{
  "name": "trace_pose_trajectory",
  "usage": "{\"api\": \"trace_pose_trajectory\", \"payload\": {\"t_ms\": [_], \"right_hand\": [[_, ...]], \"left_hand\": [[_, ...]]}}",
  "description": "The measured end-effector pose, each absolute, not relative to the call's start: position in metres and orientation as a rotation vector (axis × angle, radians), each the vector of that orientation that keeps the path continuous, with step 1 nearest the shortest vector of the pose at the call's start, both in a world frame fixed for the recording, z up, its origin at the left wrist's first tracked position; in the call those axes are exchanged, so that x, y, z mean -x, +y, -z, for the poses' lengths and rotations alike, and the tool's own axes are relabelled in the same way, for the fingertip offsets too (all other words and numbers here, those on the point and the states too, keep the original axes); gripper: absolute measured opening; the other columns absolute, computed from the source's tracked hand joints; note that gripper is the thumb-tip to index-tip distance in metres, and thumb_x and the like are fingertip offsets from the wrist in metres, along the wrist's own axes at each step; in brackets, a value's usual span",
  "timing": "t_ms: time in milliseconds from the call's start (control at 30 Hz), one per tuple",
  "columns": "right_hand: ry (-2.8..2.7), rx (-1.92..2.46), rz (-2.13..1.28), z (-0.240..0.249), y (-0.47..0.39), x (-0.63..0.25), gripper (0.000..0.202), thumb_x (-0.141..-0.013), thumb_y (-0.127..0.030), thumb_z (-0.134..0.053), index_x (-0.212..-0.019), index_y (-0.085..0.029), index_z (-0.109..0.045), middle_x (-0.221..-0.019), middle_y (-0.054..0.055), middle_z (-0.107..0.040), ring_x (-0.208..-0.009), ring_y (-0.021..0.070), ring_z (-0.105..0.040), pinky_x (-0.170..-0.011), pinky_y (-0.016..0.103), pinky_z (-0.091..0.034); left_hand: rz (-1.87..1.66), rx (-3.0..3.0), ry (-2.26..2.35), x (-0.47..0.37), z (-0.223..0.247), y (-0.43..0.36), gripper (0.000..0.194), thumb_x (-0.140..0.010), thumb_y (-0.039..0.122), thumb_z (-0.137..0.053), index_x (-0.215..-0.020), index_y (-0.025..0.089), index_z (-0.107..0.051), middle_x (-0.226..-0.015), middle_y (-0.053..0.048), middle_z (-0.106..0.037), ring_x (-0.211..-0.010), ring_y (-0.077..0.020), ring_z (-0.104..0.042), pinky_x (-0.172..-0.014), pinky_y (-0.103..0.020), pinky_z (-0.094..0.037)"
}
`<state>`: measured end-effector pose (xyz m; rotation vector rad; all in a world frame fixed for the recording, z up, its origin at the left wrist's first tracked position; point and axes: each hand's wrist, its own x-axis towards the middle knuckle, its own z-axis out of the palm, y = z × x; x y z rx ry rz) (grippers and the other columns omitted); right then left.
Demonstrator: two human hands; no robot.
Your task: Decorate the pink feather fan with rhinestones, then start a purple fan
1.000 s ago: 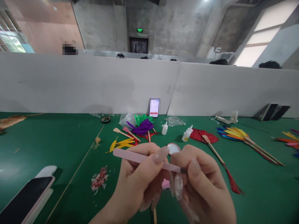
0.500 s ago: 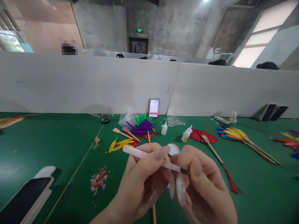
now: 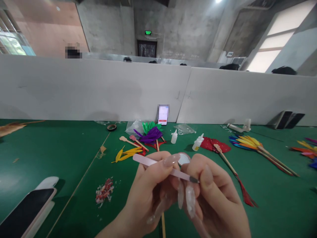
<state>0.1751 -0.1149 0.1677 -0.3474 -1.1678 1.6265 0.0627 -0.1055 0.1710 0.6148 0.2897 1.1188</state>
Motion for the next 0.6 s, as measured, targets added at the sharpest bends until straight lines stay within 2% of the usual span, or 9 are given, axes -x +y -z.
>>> {"api": "trace_pose_trajectory", "payload": {"t_ms": [133,367,600], "right_hand": [[-1.151,0.356,-1.587,-0.166,-0.117,-0.174,0.028,-0.092,-0.040,-0.044,-0.074,-0.021,-0.051,-0.051,-0.004,-0.045,-0.036,0.0058,-0.035,-0.035,0.020,-0.022],[-1.024,0.417,-1.450,-0.161,-0.124,-0.169,0.029,-0.091,-0.039,-0.045,-0.070,-0.021,-0.054,-0.053,-0.003,-0.043,-0.040,0.0068,-0.036,-0.035,0.019,-0.025],[-1.041,0.497,-1.572,-0.169,-0.130,-0.169,0.034,-0.088,-0.048,-0.047,-0.067,-0.021,-0.049,-0.046,-0.005,-0.039,-0.035,0.0065,-0.032,-0.034,0.020,-0.022]], "left_hand": [[-1.167,-0.664,0.303,-0.065,-0.173,-0.106,0.032,-0.075,0.032,-0.061,-0.052,0.015,-0.049,-0.049,0.004,-0.036,-0.044,-0.0045,-0.031,-0.043,-0.016,-0.027],[-1.322,-0.849,0.427,-0.068,-0.174,-0.115,0.040,-0.077,0.036,-0.060,-0.048,0.015,-0.042,-0.045,0.005,-0.025,-0.041,-0.0044,-0.023,-0.039,-0.019,-0.018],[-1.483,-1.071,0.731,-0.061,-0.168,-0.121,0.037,-0.073,0.040,-0.064,-0.049,0.017,-0.048,-0.047,0.003,-0.036,-0.043,-0.0066,-0.033,-0.038,-0.021,-0.025]]}}
